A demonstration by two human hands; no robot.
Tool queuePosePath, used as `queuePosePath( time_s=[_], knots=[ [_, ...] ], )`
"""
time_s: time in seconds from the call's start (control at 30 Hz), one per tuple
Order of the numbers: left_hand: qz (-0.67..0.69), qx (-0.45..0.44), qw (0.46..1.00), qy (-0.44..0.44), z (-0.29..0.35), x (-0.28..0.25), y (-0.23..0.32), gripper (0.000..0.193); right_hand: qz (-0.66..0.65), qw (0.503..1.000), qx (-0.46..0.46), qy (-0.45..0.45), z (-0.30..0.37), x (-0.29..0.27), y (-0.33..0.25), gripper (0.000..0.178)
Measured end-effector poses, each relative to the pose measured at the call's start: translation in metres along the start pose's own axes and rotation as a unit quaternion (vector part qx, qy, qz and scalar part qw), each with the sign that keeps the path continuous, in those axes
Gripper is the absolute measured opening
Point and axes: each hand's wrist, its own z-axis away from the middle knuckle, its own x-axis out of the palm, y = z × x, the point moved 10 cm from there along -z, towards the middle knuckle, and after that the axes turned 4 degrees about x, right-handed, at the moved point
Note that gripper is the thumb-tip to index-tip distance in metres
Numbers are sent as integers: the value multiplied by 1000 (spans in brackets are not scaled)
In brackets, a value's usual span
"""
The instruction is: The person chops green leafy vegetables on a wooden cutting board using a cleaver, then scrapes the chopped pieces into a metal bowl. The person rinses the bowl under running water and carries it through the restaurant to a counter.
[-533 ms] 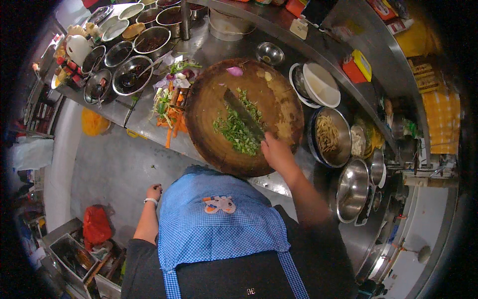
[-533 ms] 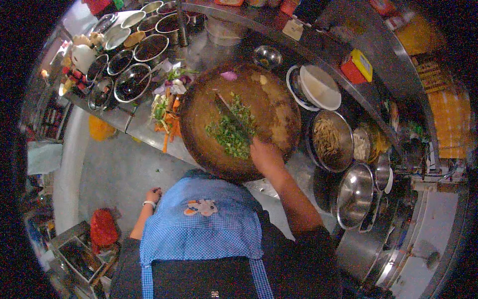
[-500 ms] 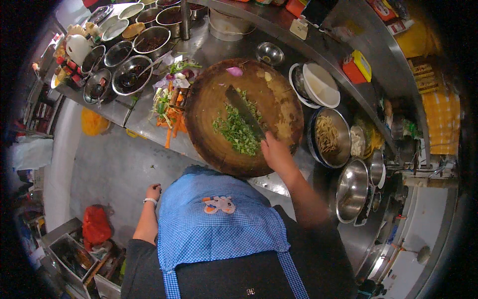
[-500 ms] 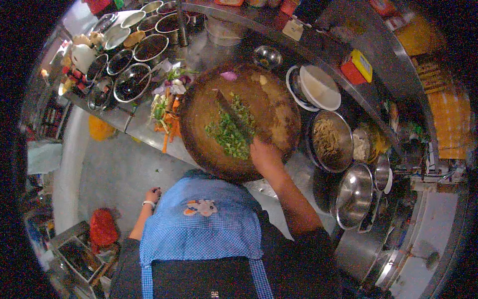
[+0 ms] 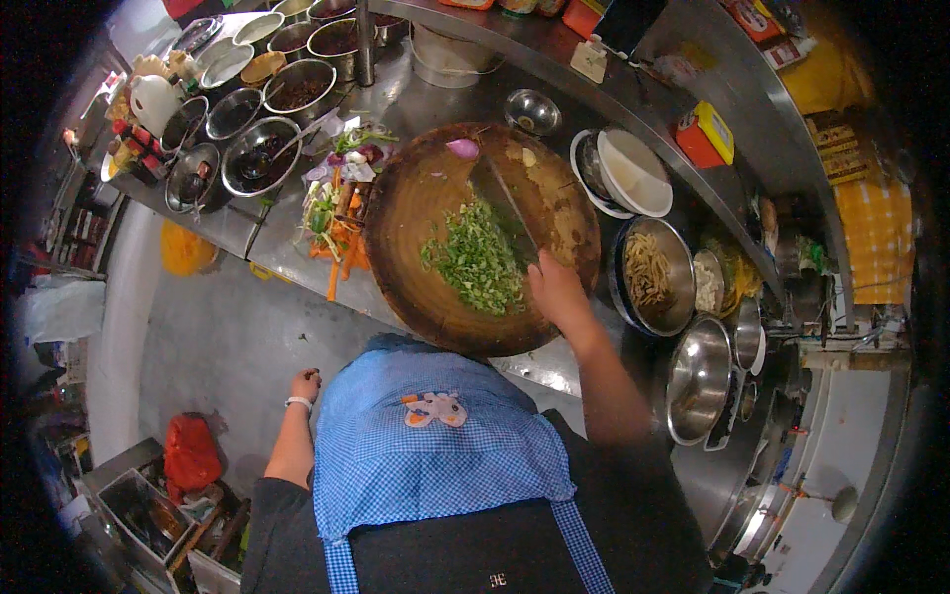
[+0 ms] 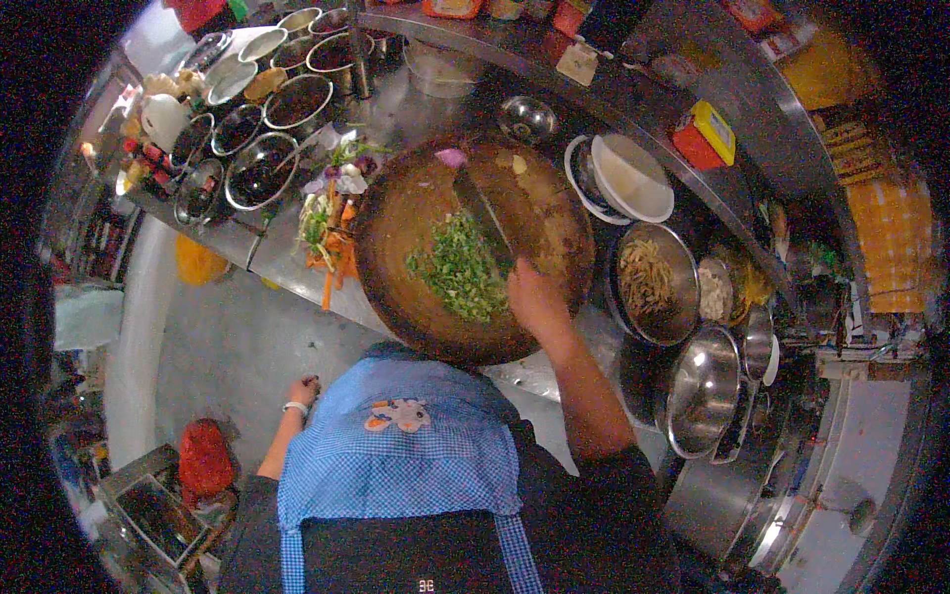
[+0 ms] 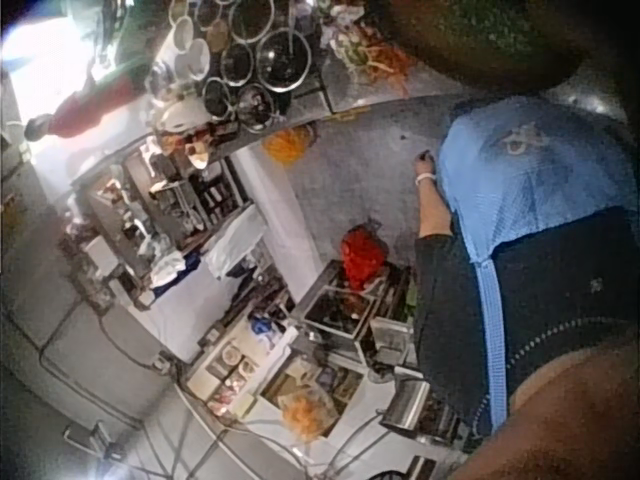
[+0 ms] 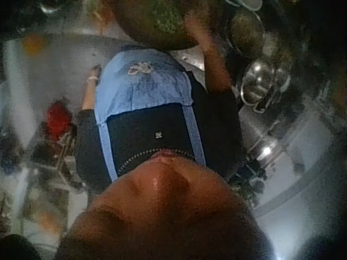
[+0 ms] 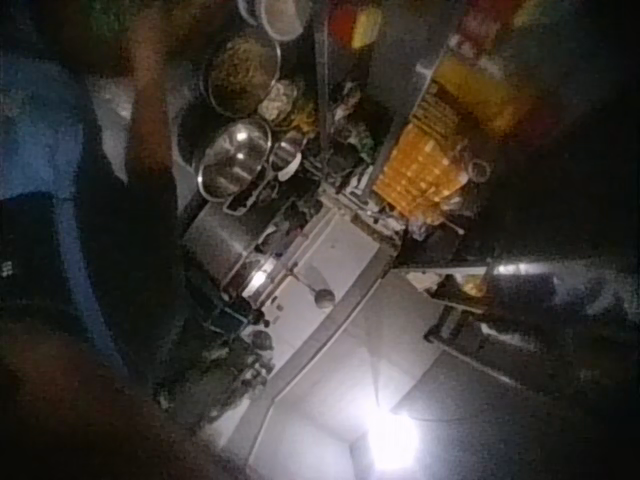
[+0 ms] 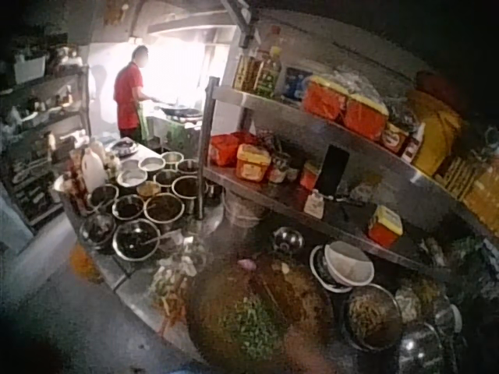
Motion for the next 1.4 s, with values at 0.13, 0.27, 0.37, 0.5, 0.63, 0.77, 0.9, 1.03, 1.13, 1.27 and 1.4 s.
queuePosePath(
  time_s=[0.13,0.27,0.37,0.5,0.63,0.77,0.9,1.03,1.13,1.27,1.4],
  knots=[
    [-48,7,999,-16,10,-1,22,22,44,998,30,-45,-16,17,16,34],
    [-32,-1,999,5,4,-7,2,21,8,1000,-27,9,-16,-2,7,32],
    [1,5,1000,-6,0,-2,-5,21,24,999,6,-23,-22,7,12,31],
    [-29,19,999,-21,4,-2,12,21,18,999,-25,12,-14,-9,3,27],
    [-3,9,1000,-26,0,1,-3,22,36,999,-6,-36,-11,16,8,24],
    [-36,14,999,-19,10,1,13,22,19,999,-21,-35,8,-5,-1,22],
    [-15,10,1000,-6,8,-1,-5,20,15,992,-122,-39,42,-9,0,19],
    [-26,30,999,-6,13,-6,6,19,56,958,-169,-226,67,19,12,17],
    [-17,21,1000,-11,10,-8,5,19,26,947,-254,-196,67,22,18,16],
    [-10,7,1000,-19,8,-8,10,18,54,951,-282,-114,40,6,24,16],
    [8,0,1000,-3,8,-9,8,16,124,955,-264,-56,7,-11,19,20]
  ],
)
